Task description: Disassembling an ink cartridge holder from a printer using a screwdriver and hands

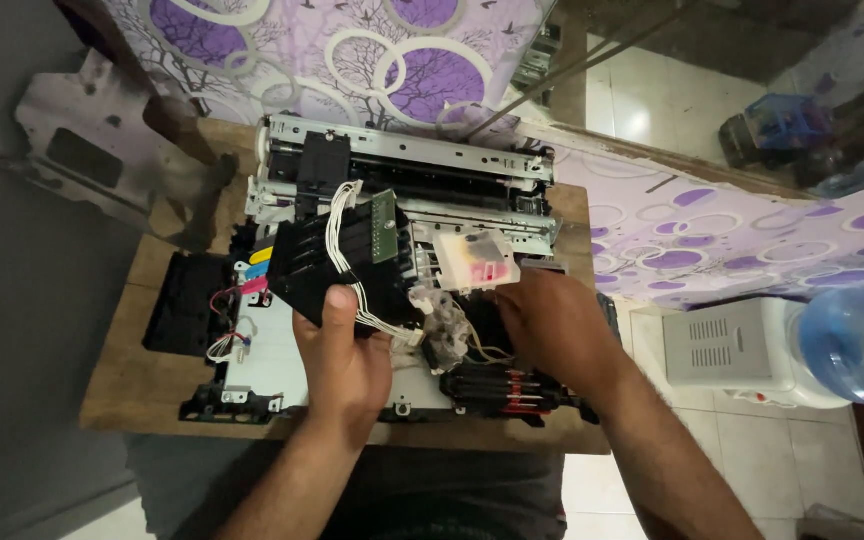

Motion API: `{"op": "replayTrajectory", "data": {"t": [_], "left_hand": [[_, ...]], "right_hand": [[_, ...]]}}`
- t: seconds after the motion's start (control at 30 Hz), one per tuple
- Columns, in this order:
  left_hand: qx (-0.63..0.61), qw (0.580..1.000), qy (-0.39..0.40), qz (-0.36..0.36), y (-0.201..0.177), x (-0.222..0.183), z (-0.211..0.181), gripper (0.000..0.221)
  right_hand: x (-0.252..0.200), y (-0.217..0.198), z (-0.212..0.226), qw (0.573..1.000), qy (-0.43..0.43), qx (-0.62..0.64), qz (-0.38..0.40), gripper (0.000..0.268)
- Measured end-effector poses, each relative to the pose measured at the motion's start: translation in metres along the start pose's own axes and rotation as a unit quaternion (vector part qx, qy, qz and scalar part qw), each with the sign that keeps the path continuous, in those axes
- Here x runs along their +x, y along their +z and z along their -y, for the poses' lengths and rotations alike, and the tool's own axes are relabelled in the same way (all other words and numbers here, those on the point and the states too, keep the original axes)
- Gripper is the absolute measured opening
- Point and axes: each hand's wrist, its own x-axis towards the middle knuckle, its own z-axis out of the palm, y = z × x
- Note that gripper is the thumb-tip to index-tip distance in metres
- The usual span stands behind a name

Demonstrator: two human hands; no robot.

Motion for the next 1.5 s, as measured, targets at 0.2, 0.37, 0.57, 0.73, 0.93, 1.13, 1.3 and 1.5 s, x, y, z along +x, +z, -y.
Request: {"op": "replayTrajectory", "data": {"t": [0.2,0.37,0.57,0.73,0.93,1.13,1.3,1.5], "left_hand": [[0.012,1.0,-0.011,-0.014,-0.006,-0.002,-0.003,0.035],[0.032,0.999,-0.009,-0.012,-0.024,0.012,0.001,0.036],[0.127,0.983,-0.125,-0.047,0.03,0.019,-0.032,0.064],[0.094,0.988,-0.099,-0.067,0.015,0.033,-0.023,0.051],[0.114,0.982,-0.126,-0.084,0.016,0.029,-0.029,0.057],[0.062,0.997,-0.034,-0.027,0.012,0.023,-0.023,0.036],[0.074,0.997,-0.016,-0.016,0.021,0.013,-0.028,0.039],[0.057,0.997,0.01,0.051,0.002,0.024,-0.019,0.038]], "right_hand": [[0.001,-0.012,0.004,0.982,0.017,0.184,-0.042,0.008],[-0.015,-0.034,0.024,0.962,0.016,0.268,-0.038,0.008],[-0.038,-0.036,0.07,0.981,-0.154,0.113,-0.033,0.012],[-0.028,0.002,0.101,0.973,-0.215,0.002,-0.079,0.009],[-0.016,-0.009,0.103,0.979,-0.195,-0.042,0.034,0.076],[-0.008,-0.035,0.08,0.997,-0.047,-0.05,0.018,0.024],[-0.001,-0.052,0.087,0.991,-0.053,0.013,0.124,0.029],[0.009,-0.055,0.098,0.983,-0.056,-0.022,0.174,0.022]]}}
